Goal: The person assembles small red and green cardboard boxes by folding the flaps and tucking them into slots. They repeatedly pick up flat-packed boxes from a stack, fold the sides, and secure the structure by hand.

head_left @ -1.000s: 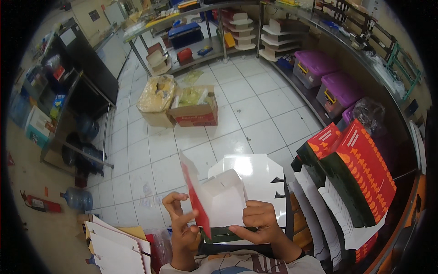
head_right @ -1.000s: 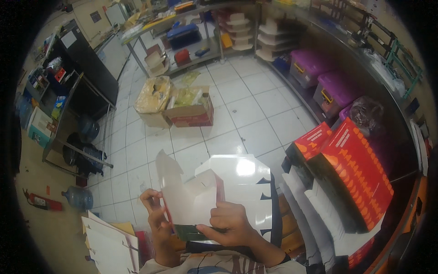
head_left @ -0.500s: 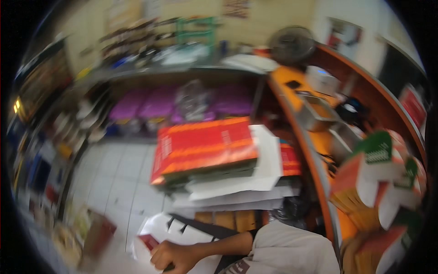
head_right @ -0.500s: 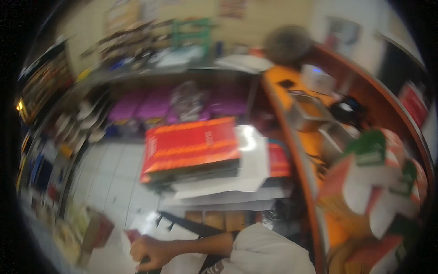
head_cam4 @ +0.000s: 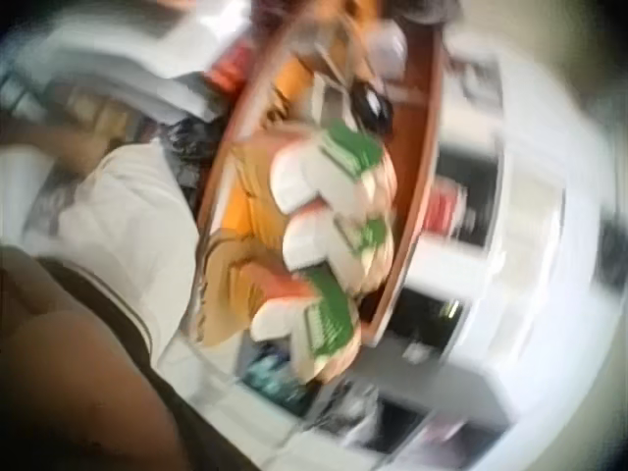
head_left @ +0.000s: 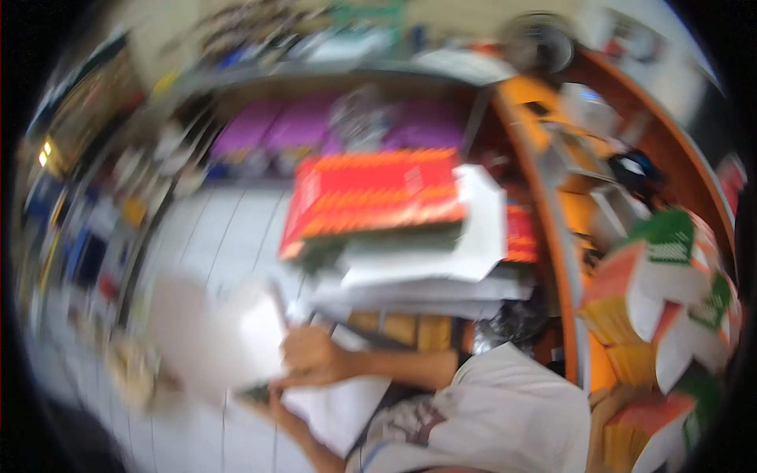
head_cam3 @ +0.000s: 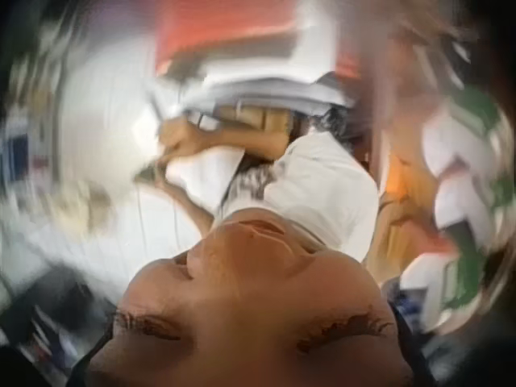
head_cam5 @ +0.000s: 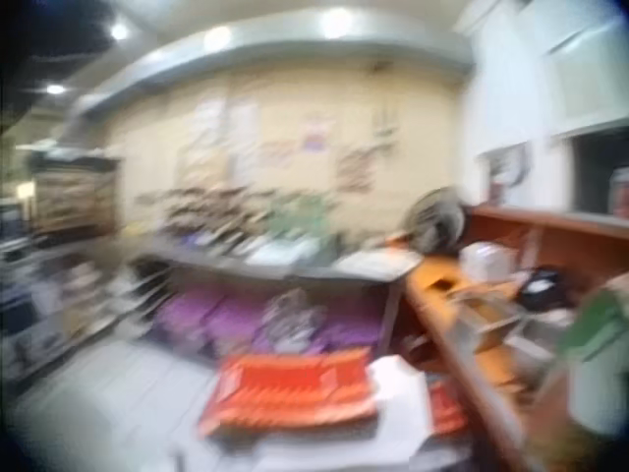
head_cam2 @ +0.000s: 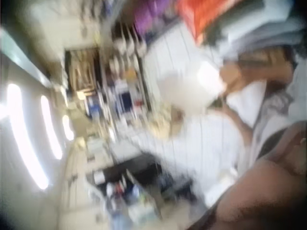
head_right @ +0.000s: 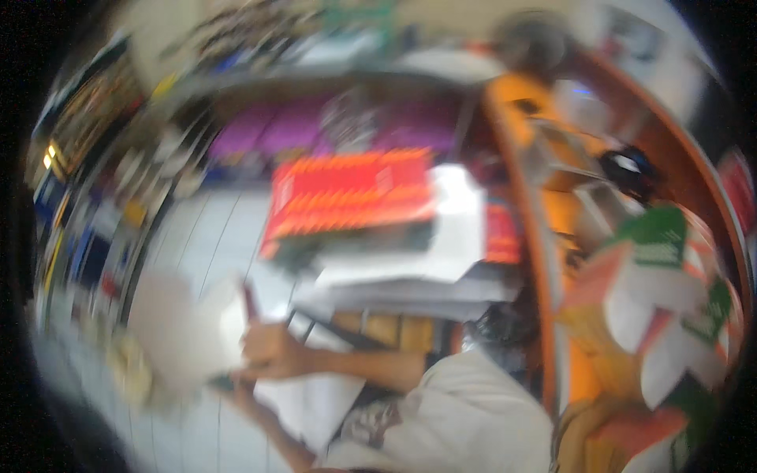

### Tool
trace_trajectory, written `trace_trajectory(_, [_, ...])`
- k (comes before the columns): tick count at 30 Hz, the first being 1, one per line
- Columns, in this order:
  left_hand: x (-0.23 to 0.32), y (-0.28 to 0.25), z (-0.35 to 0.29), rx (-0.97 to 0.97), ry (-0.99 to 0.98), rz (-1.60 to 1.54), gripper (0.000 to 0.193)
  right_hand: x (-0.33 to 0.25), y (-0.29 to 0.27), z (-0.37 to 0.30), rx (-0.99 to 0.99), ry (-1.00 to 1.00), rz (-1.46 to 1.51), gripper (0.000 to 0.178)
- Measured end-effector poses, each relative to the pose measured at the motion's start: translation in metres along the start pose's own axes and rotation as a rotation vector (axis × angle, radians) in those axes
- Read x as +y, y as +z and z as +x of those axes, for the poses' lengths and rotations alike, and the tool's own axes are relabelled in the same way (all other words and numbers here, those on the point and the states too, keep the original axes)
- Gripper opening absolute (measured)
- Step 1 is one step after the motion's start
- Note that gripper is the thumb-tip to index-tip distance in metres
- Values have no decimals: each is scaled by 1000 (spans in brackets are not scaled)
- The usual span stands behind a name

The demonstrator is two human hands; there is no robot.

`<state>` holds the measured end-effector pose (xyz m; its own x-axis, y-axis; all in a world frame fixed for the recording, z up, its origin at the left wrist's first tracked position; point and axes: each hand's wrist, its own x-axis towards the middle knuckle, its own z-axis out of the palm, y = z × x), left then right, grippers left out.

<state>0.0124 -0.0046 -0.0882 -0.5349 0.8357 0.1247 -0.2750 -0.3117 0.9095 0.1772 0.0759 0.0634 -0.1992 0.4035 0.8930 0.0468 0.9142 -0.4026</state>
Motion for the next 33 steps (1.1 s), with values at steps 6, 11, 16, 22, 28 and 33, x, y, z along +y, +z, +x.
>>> trace_trajectory(6, [90,87,-8,106,158,-156,68,-31,2,4,-358,-73,-221,32])
trace_trajectory(11, [116,97,-5,273,-73,-212,64,-49,-18,9,-448,-4,-185,30])
trace_trajectory(16, [148,51,12,104,-213,-206,63,-53,-108,38,-328,56,-463,64])
trace_trajectory(22, [161,95,42,-277,-386,18,71,-92,-175,15,-335,54,-423,63])
trace_trajectory(28, [145,201,61,-676,-468,172,72,-105,-235,-30,-297,235,-531,46])
trace_trajectory(33, [88,333,53,-1158,-150,212,65,-79,-271,-80,423,714,-85,39])
